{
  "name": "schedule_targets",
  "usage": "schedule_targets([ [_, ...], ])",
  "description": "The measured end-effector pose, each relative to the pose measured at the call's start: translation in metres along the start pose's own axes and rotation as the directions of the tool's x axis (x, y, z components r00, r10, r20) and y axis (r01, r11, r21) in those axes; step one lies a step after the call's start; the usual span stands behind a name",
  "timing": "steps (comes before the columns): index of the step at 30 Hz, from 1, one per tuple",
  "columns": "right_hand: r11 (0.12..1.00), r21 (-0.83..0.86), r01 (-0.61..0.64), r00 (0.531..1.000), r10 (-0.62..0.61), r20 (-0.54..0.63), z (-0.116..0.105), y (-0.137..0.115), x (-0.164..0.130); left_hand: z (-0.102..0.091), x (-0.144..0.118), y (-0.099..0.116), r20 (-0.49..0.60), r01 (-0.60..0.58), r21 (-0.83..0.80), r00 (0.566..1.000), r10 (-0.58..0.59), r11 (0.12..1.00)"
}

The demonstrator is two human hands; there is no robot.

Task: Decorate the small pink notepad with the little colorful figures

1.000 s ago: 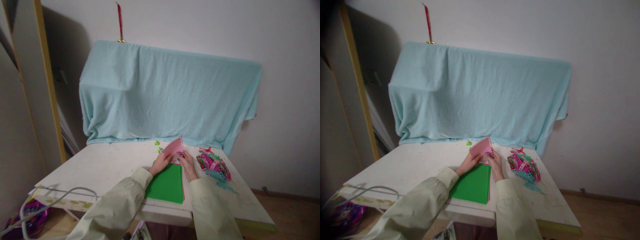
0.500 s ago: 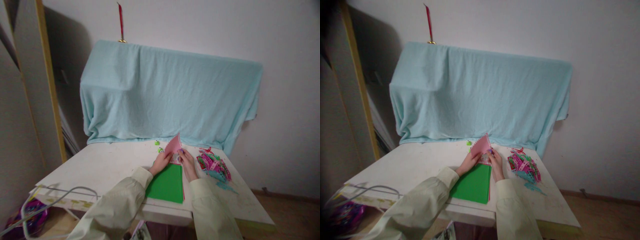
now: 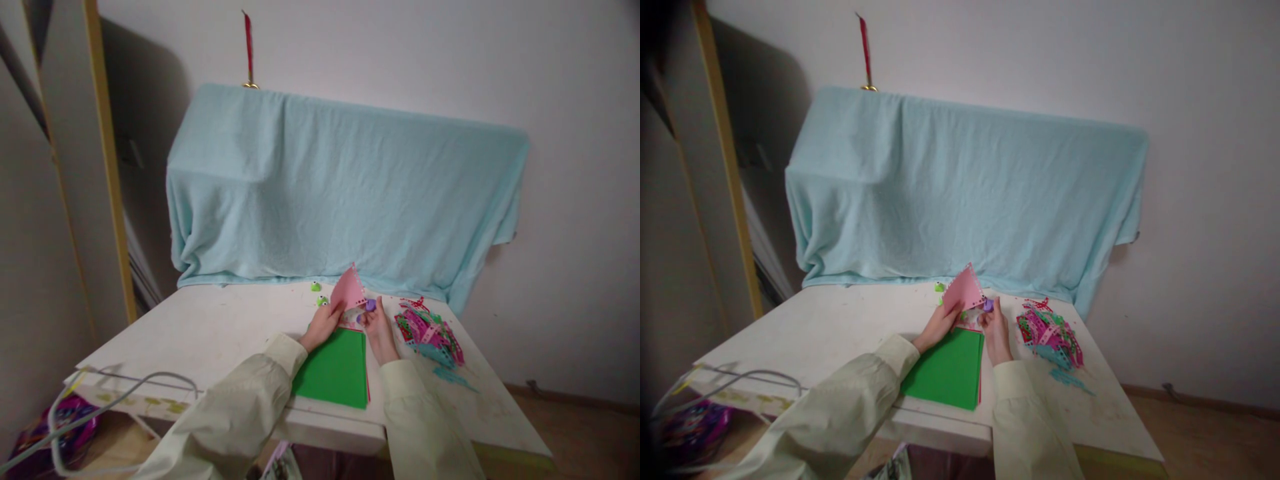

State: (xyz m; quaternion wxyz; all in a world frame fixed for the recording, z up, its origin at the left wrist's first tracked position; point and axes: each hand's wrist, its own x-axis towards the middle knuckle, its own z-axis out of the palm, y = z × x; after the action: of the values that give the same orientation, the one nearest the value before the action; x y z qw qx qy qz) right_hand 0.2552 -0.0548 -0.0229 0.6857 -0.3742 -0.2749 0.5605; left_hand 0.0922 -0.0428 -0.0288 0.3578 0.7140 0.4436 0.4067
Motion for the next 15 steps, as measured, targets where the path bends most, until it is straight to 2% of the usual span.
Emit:
schedule_targets([
  [8,0.977,-0.193,0.089,0.993,-0.073,0.088,0.014,-0.011,-0.01,-0.002,0.003,-0.003,-0.076,0.043,-0.024,0.996,-0.045,0.999],
  [15,0.98,-0.184,0.071,0.995,-0.057,0.082,0.013,-0.012,-0.013,0.0,0.002,-0.005,-0.092,0.048,-0.003,0.995,-0.048,0.999],
])
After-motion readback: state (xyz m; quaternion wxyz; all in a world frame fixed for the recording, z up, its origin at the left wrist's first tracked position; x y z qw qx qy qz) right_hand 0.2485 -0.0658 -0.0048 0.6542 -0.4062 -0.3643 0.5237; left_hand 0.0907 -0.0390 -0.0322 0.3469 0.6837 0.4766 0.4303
